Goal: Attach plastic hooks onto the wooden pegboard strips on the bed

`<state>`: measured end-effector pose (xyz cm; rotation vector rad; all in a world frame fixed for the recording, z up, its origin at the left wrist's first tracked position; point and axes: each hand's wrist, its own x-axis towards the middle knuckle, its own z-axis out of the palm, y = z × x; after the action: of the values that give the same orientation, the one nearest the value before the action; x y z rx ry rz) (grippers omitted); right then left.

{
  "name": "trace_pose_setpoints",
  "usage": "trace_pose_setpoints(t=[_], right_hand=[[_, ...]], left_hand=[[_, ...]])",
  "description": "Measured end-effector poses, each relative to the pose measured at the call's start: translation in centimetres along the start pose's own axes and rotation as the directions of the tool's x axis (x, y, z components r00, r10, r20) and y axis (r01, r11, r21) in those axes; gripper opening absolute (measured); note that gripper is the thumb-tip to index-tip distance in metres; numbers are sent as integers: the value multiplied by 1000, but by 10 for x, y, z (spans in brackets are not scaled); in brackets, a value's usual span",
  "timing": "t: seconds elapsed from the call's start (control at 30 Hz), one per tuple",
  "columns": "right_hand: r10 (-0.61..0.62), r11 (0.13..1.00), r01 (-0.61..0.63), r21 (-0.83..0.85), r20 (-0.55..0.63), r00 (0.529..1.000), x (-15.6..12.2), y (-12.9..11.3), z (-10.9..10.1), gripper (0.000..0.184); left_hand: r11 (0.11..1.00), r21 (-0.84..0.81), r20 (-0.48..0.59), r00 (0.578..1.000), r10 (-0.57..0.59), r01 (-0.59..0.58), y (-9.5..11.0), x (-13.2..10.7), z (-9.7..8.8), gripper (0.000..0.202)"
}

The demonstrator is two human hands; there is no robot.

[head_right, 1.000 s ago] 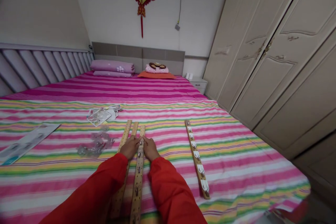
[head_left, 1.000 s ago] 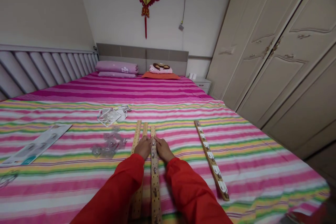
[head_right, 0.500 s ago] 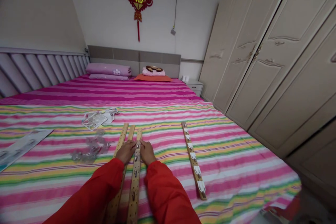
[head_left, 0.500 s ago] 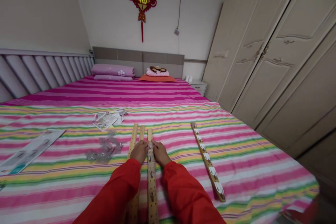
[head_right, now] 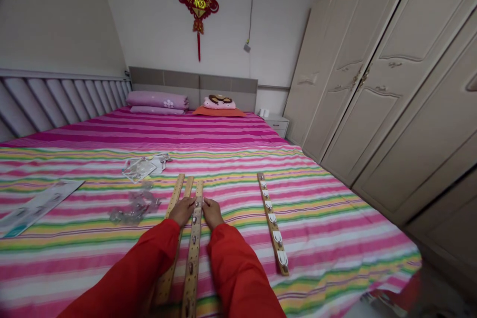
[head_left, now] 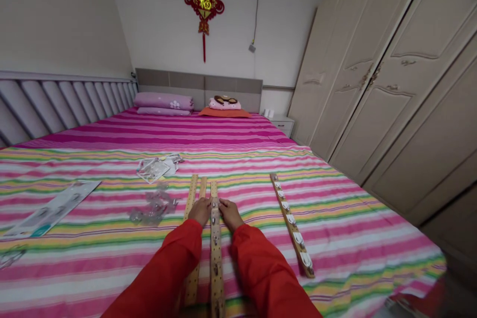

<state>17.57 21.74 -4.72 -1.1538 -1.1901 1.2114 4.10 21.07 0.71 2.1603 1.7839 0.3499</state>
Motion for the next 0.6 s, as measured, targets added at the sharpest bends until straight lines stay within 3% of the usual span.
trace_pose_setpoints(t=[0.1, 0.33, 0.6], right_hand=[[-1, 1000, 1, -2, 19, 1000, -2, -4, 2, 30], [4, 998, -3, -57, 2, 1000, -13, -10, 1, 33], [-16, 989, 19, -144, 22, 1000, -40, -12, 0, 33]], left_hand=[[1000, 2, -2, 1000, -12, 12, 1, -1, 0, 39], [1000, -2, -20, 1000, -13, 12, 4, -7, 2, 36], [997, -77, -12, 999, 33, -33, 5, -34, -1, 31]])
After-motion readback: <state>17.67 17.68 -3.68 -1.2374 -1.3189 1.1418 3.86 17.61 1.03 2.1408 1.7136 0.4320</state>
